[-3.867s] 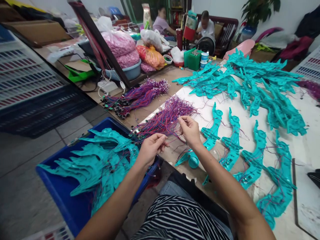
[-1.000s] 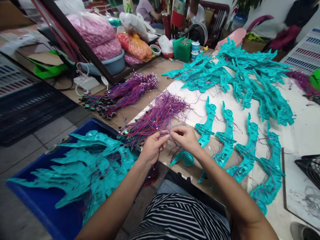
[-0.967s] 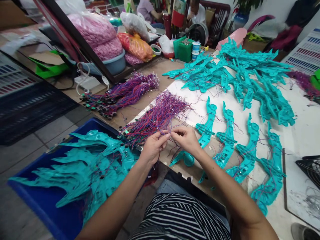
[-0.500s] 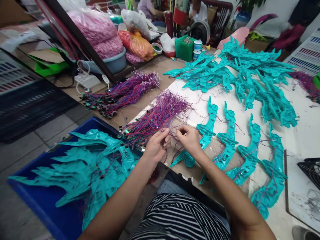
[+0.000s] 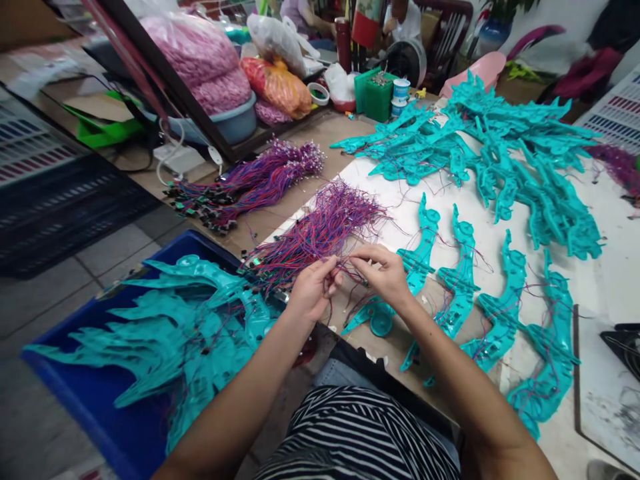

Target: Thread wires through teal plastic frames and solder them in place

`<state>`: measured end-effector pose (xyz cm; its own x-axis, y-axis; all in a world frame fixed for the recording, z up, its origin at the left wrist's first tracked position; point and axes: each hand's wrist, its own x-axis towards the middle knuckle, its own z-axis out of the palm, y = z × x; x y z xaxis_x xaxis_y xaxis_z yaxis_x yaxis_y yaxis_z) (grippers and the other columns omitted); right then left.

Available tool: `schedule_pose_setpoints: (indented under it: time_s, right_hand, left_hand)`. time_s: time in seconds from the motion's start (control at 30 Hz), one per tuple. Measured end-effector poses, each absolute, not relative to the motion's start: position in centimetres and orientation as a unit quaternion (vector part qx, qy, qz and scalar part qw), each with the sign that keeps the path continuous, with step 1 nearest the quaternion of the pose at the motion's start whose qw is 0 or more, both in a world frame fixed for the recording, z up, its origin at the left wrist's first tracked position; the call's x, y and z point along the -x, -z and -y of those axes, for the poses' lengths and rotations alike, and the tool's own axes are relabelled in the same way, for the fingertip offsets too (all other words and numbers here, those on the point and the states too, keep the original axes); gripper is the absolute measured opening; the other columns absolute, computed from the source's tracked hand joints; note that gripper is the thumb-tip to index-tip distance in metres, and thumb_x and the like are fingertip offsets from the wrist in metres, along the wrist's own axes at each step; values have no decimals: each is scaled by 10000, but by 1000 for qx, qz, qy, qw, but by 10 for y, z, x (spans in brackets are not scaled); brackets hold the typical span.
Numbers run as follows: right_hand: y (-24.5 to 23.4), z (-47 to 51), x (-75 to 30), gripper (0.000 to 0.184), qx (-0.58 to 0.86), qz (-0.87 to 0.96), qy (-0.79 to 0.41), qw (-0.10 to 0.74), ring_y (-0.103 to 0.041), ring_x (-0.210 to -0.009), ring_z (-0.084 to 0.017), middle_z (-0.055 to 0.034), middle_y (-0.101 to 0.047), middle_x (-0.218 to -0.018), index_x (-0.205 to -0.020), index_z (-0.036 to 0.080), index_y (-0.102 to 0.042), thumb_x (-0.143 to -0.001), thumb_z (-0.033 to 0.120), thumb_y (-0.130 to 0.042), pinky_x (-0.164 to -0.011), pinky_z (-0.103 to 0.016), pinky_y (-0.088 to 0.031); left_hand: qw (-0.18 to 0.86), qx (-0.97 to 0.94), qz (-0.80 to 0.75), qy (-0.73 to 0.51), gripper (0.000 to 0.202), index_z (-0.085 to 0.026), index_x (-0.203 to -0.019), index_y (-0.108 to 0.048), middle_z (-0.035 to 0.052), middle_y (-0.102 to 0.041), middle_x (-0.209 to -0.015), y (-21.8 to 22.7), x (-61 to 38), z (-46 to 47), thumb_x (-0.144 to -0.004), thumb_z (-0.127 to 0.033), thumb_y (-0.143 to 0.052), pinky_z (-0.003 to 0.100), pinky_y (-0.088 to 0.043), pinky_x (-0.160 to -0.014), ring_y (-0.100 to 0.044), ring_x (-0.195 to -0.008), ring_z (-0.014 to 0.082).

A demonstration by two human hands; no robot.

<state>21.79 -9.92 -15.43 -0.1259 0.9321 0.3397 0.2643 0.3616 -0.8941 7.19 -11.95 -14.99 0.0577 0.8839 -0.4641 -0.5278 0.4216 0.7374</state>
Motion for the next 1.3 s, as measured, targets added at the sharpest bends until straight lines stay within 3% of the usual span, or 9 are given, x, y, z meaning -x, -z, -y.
schedule_pose_setpoints:
  time_s: [0.13,0.27,0.37,0.53,0.73,0.83,0.97,1.1,1.3]
  right_hand:
    - [148,100,-216,111,461,621,-382,507,-617,-659,-136,-18,-716,-731,-788,206,-751,-777,303,-696,-650,-282,-487]
    - [126,97,-213,196,436,682,-363,462,-590,-619,-122,-24,-708,-755,-868,214,-763,-832,372,-654,-600,-271,-480]
    - [102,97,-212,200,381,785,-295,389,-605,-683,-126,-24,-700,-780,-916,233,-761,-883,345,-599,-645,-269,-484]
    - [77,129,-213,232,262,894,-291,218,-633,-786,-130,-36,-700,-858,-964,214,-736,-948,245,-507,-719,-266,-492]
    - [89,183,-203,205,145,918,-365,59,-646,-825,-141,-53,-703,-934,-1056,188,-707,-936,273,-565,-705,-248,-488]
    - [102,183,-199,190,202,881,-397,160,-639,-783,-119,-26,-705,-874,-962,193,-710,-953,253,-530,-687,-229,-479]
    - [131,150,-203,179,463,773,-247,356,-628,-815,-178,-64,-703,-842,-879,187,-705,-920,233,-537,-776,-327,-498]
    - [158,117,-207,235,440,793,-228,354,-606,-1107,-254,-114,-694,-1148,-1032,197,-711,-803,200,-657,-963,-440,-467]
    - [158,115,-207,113,437,771,-295,357,-676,-814,-185,-53,-743,-841,-834,195,-731,-839,209,-619,-785,-334,-518]
  left_hand:
    - [698,-259,-480,-464,402,-124,-780,-601,17,-619,-499,149,-64,131,-741,-506,-721,155,-216,-344,-445,-345,57]
    - [659,-347,-504,-437,488,-136,-609,-562,46,-633,-507,152,-52,138,-668,-581,-751,175,-289,-346,-488,-366,78]
    - [653,-363,-493,-445,453,-137,-628,-586,32,-619,-492,153,-46,138,-671,-554,-758,183,-266,-343,-475,-358,82]
    - [740,-284,-410,-451,370,-119,-887,-704,40,-679,-653,152,-44,139,-616,-346,-813,173,-332,-430,-537,-486,85]
    - [734,-286,-440,-432,411,-117,-1022,-709,34,-662,-622,153,-35,140,-671,-328,-750,159,-130,-383,-428,-408,42]
    - [725,-308,-441,-431,432,-115,-1035,-709,15,-635,-586,151,-27,138,-672,-346,-749,165,-112,-383,-402,-385,34]
    - [722,-320,-433,-435,408,-112,-970,-716,7,-614,-565,145,-19,138,-658,-371,-765,173,-110,-379,-384,-368,30]
    - [734,-321,-413,-434,362,-114,-877,-716,-13,-568,-526,142,-19,138,-654,-393,-773,182,-108,-377,-345,-351,24]
    - [674,-388,-451,-438,266,-121,-707,-676,8,-582,-517,148,-20,141,-708,-383,-725,186,-167,-404,-342,-382,36]
